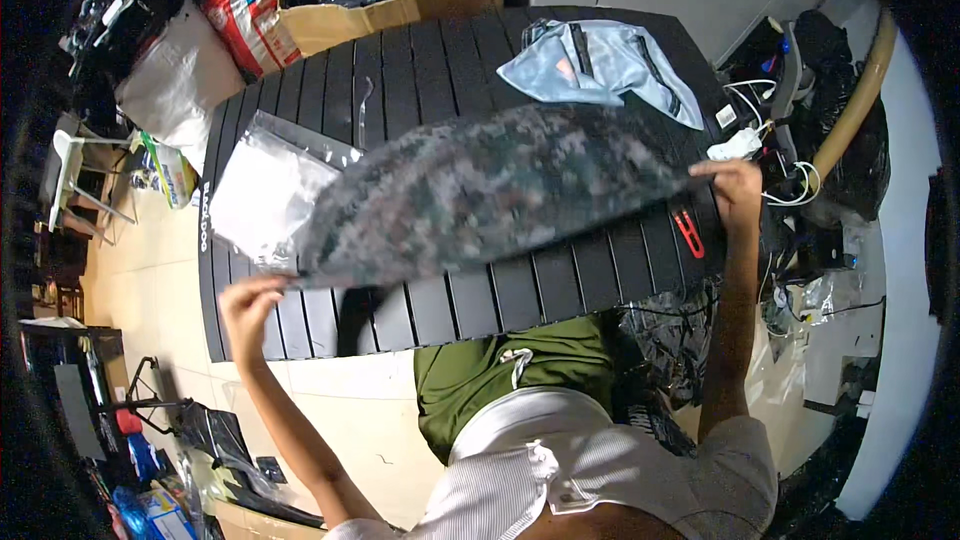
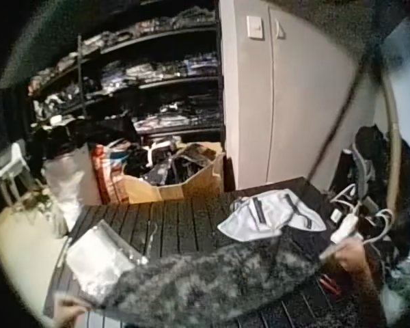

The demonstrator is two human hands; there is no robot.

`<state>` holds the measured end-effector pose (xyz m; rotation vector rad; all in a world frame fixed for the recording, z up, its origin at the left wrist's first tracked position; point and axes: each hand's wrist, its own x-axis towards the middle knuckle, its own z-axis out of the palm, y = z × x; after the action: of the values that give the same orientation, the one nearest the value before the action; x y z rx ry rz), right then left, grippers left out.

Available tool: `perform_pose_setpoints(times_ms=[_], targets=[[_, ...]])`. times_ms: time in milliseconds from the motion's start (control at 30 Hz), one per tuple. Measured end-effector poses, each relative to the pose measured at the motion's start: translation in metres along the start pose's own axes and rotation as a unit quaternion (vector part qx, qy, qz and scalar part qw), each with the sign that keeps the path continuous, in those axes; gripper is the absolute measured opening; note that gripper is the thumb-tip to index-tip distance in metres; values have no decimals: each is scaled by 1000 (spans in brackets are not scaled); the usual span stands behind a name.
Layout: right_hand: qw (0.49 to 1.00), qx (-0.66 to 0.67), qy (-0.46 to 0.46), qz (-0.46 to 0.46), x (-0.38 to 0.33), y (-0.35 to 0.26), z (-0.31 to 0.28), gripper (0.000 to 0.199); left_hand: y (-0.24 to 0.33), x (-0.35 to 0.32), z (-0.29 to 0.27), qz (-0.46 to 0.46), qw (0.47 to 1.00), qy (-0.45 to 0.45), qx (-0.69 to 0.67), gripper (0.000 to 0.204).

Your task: Inspect fabric items for loose threads, trim them using nippers, and then fold and package the items into plastic bags with labels.

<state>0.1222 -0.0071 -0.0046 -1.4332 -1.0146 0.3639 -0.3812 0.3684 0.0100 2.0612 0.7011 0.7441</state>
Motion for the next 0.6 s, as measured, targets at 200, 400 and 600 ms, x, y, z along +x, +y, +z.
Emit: perform_pose_setpoints(times_ms=[200, 400, 600], targets=[[988, -3, 20, 152, -91, 37, 12, 15, -13, -79, 62, -174, 979, 39, -97, 12], [966, -80, 163, 185, -57, 18, 69, 17, -17, -65, 100, -209, 930, 232, -195, 19], [952, -40, 276, 127, -15, 69, 85, 21, -25, 4, 132, -95, 944, 314, 47, 26]])
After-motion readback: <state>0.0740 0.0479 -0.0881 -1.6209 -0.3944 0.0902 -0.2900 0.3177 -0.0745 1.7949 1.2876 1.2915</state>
